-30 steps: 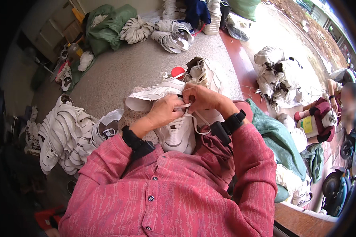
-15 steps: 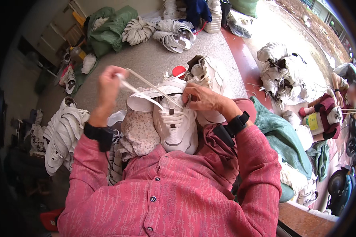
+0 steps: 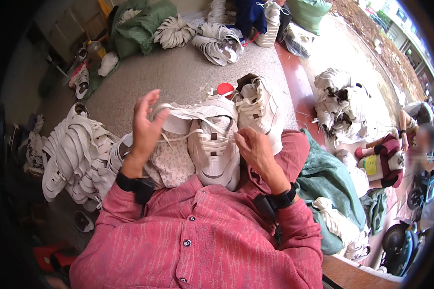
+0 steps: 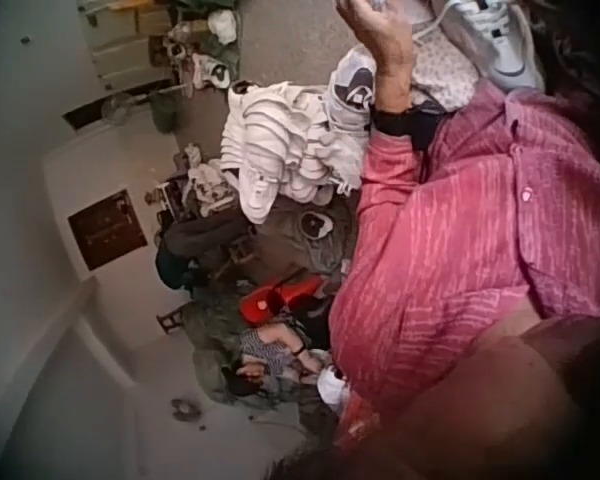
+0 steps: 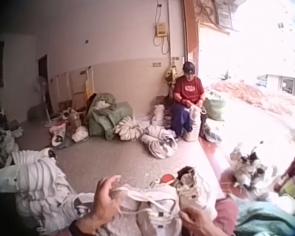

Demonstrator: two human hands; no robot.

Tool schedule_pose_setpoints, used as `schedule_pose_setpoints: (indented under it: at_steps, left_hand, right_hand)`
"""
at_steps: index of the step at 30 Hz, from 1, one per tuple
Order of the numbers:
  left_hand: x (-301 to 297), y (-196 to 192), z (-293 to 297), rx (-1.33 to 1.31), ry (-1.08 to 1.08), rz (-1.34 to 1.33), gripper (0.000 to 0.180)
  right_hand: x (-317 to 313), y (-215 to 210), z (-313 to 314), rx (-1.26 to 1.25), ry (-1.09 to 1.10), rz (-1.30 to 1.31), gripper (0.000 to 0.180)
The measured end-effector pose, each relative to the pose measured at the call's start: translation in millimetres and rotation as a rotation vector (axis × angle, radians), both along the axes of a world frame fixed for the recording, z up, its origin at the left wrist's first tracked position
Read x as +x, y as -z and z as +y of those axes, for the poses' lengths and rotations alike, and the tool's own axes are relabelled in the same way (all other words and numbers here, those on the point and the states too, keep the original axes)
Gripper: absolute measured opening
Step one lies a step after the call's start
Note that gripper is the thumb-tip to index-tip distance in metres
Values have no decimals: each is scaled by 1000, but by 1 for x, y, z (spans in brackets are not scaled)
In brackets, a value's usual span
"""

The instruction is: Lacing white sneakers by hand while sitting on the floor in a shoe manufacturing area.

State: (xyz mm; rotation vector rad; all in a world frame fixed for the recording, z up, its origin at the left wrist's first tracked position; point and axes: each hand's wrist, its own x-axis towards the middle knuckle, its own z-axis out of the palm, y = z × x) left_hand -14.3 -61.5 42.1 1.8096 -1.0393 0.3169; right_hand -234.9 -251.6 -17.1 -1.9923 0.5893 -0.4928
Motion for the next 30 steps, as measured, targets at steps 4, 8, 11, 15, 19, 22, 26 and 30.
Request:
schedule_pose_setpoints:
  at_steps: [4, 8, 11, 15, 19, 22, 26, 30]
  left_hand:
    - [-31, 13, -6, 133, 456, -84, 32]
    - [-36, 31, -28, 174, 515, -316, 30]
    - [-35, 29, -39, 315, 410, -395, 26]
    - [-31, 31, -46, 400, 361, -485, 19]
    - [-23, 29, -52, 462, 397, -487, 17]
    - [-18, 32, -56, 463, 420, -455, 17]
    - [-13, 36, -60, 374, 451, -360, 17]
    - [0, 43, -62, 416, 519, 223, 14]
  right_hand:
    - [2, 2, 7, 301, 33, 99, 25]
    - [-1, -2, 11, 382, 44, 145, 21]
    - [-6, 1, 11, 393, 45, 95, 19]
    - [-8, 11, 5, 629, 62, 44, 14]
    - [-7, 33, 1, 1552, -74, -357, 13]
    - [-5, 45, 12, 1902, 24, -643, 19]
    - [-6, 47, 28, 1933, -19, -797, 19]
    - [-10, 38, 26, 1560, 144, -445, 15]
